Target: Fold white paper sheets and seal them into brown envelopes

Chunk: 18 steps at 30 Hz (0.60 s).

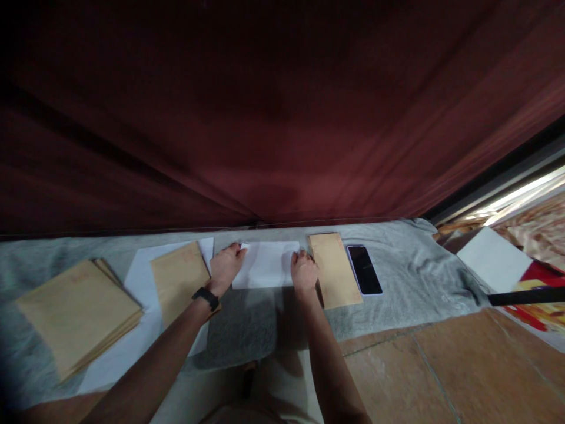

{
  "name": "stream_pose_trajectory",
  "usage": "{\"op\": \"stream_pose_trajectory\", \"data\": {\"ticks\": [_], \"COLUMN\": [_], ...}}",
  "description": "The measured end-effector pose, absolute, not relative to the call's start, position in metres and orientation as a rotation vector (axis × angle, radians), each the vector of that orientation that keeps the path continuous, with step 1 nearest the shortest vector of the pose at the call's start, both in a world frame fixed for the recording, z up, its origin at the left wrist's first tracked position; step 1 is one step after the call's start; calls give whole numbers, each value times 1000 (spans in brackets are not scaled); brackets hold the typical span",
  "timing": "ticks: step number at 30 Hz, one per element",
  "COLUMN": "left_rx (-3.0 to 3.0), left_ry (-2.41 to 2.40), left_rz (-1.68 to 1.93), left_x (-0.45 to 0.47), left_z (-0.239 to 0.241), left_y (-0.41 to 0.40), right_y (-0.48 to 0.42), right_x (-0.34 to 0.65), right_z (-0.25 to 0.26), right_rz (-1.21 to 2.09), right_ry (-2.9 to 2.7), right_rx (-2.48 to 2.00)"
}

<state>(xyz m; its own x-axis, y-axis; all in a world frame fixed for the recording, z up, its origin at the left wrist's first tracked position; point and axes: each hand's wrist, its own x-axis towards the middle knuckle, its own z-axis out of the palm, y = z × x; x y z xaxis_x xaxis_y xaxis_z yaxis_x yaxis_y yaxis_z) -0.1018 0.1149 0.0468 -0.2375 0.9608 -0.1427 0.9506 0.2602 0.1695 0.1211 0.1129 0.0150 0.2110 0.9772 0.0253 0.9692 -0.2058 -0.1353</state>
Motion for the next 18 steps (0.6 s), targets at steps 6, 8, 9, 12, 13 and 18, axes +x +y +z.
{"op": "stream_pose_trajectory", "data": {"ticks": [6, 8, 9, 12, 13, 18], "left_rx": [1795, 1790, 1790, 1846, 1866, 1852], "left_ry": [2320, 2320, 2318, 2283, 2271, 2320], "left_rz": [78, 63, 58, 93, 108, 89], "left_x": [-99, -97, -97, -96, -95, -94], "left_z": [45, 46, 47, 49, 49, 44], "left_y": [119, 118, 117, 112, 111, 114], "right_y": [119, 118, 116, 109, 105, 87], "right_x": [119, 119, 119, 119, 118, 102], "right_z": [16, 17, 18, 20, 20, 6], "right_rz": [138, 160, 163, 92, 52, 29], "right_ry": [-1865, -1861, -1859, -1845, -1847, -2001], "right_rx": [-2378, -2375, -2365, -2271, -2206, -1704]}}
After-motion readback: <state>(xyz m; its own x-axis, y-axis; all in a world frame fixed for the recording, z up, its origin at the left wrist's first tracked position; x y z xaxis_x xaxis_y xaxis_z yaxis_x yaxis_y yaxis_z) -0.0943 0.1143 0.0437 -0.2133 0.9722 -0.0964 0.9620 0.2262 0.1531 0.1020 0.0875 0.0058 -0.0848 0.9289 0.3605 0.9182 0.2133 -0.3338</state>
